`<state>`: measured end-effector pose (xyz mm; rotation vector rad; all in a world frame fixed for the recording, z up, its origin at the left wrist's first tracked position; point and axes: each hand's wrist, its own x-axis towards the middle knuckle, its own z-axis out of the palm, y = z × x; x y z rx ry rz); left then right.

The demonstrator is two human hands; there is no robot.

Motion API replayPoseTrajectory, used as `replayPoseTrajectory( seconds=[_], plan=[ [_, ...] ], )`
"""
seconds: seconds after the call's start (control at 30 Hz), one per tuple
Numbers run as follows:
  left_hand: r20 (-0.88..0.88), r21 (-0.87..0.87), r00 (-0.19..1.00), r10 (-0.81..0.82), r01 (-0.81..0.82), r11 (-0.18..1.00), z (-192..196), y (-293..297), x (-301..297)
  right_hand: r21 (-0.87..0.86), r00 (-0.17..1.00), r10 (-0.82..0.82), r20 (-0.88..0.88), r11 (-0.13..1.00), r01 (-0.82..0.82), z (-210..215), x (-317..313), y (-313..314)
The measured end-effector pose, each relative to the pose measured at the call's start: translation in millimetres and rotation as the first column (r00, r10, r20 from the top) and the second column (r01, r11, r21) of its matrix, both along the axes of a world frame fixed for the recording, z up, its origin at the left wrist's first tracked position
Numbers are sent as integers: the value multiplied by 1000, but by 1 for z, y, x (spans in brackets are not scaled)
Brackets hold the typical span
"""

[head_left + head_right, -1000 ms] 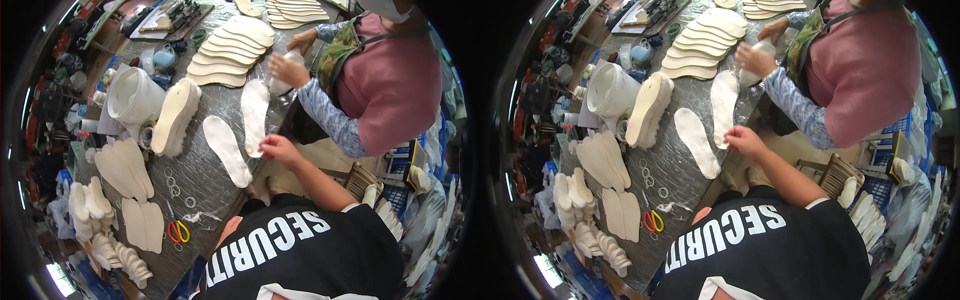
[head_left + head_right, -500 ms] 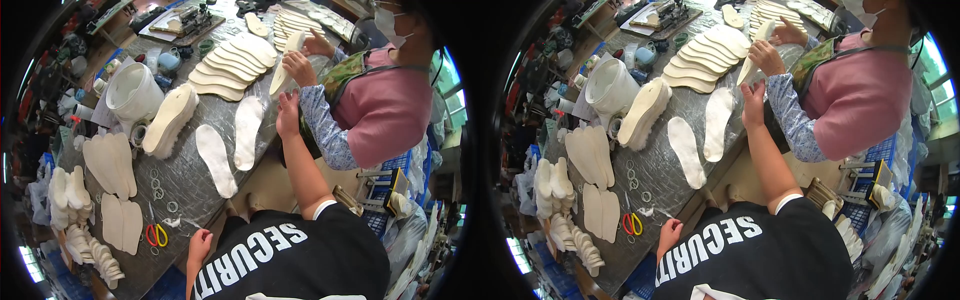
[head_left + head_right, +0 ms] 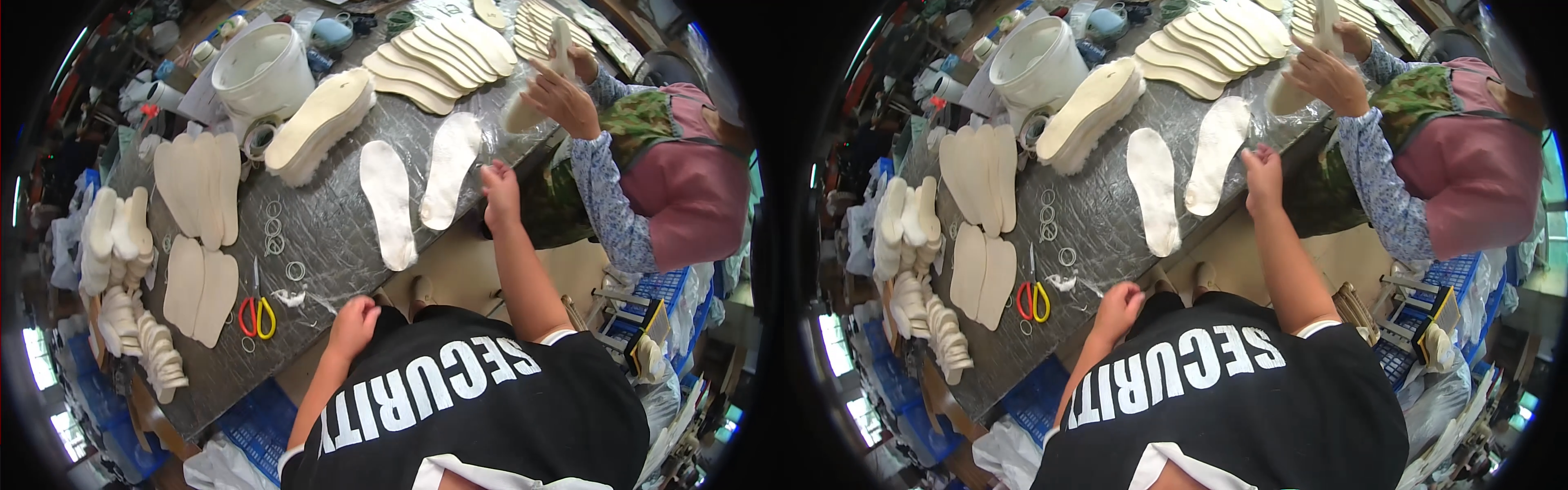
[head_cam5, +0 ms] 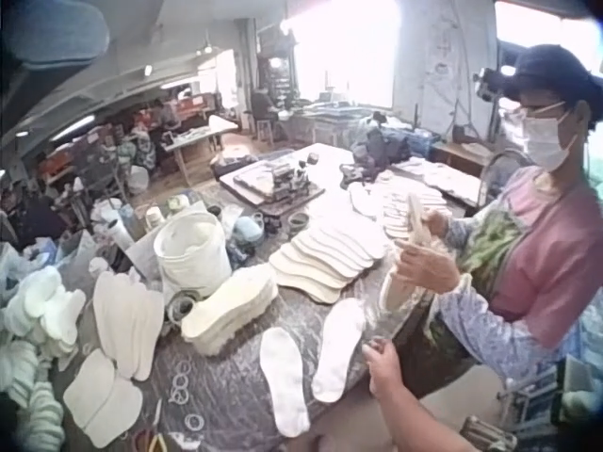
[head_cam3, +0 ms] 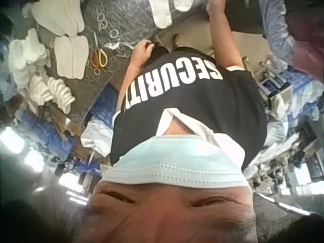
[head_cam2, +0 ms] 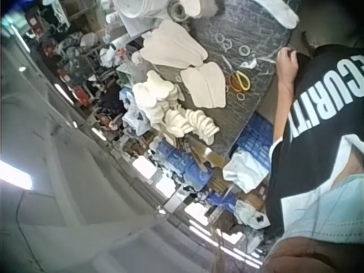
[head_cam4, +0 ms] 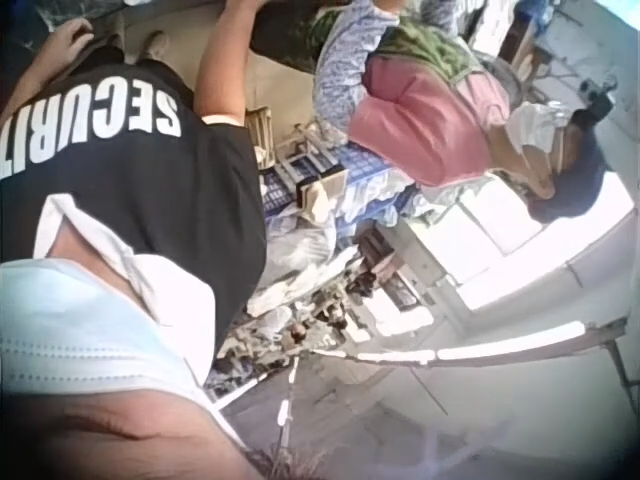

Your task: Trim and organize shoe insoles at a manufacturing station.

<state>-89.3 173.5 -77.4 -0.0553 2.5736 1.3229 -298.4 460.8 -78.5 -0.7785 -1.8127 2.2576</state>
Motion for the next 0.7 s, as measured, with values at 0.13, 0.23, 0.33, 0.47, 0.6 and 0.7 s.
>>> replayPoseTrajectory(
  seconds=[0.13, 0.23, 0.33, 0.47, 0.6, 0.7],
  plan=[
    [-147, -34, 958, 248, -256, 966, -11, 27, -60, 177, 983, 175, 58, 967, -183, -29, 31, -34],
    [-105, -150, 961, 255, -269, 951, -14, 44, -94, 199, 975, 211, 64, 955, -220, -30, 39, -41],
    [55, -47, 961, 273, -270, 962, -45, 31, -100, 180, 974, 218, 53, 958, -224, -24, 42, -38],
    [228, 300, 934, 275, -336, 893, -38, 2, -109, 143, 978, 194, 80, 968, -204, -14, 45, -10],
    [418, 415, 833, 362, -530, 740, -22, -33, -104, 146, 957, 264, 120, 949, -281, -17, 51, -9],
    [262, 183, 901, 345, -397, 899, -23, -56, -91, 178, 900, 430, 75, 882, -437, -17, 54, -18]
  ],
)
